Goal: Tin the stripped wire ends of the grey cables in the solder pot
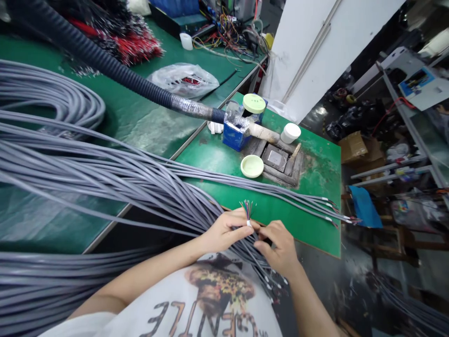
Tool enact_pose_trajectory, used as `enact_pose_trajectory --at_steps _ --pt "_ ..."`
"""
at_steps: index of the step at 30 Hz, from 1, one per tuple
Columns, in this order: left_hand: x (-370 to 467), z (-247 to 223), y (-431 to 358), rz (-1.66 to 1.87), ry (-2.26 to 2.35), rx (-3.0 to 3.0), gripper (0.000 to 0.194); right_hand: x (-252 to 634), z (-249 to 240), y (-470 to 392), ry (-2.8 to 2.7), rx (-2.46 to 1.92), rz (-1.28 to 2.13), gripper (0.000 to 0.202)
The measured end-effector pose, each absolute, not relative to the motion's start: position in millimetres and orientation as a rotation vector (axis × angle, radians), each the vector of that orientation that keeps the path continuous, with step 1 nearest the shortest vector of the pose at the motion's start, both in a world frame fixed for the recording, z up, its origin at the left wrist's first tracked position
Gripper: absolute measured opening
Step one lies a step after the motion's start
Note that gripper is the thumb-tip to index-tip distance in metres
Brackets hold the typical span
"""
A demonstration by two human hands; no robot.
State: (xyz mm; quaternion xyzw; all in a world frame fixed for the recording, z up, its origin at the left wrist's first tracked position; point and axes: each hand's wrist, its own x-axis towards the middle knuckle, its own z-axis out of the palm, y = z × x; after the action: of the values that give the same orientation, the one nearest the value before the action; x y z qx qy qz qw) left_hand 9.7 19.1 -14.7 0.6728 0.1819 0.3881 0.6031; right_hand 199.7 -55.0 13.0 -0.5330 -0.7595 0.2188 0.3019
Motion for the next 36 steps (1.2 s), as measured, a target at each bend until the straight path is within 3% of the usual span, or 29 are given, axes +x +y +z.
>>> enact_pose_trajectory --at_steps 10,18,32,34,36 --pt "16.7 -17.8 10.8 0.937 0.546 1.446 0.029 188.6 3.6 -63.6 -1.981 -1.466 0.658 0.033" --pt "17.7 -18.8 6.0 0.977 0.535 1.444 0.030 188.3 3.1 -67.8 -2.016 -1.445 0.479 0.018" --pt "23.2 -27.1 0.6 1.195 0.459 1.681 0.013 182.8 7.1 -76.1 -2.020 -1.572 0.347 0.020" --pt "30.2 -24.3 0.6 1.215 0.386 1.774 0.022 186.7 6.0 -87.1 -1.991 -1.630 0.352 0.021" --pt "39.1 -22.0 4.4 1.142 0.324 1.849 0.043 199.9 3.1 -108.9 -1.904 -1.767 0.367 0.023"
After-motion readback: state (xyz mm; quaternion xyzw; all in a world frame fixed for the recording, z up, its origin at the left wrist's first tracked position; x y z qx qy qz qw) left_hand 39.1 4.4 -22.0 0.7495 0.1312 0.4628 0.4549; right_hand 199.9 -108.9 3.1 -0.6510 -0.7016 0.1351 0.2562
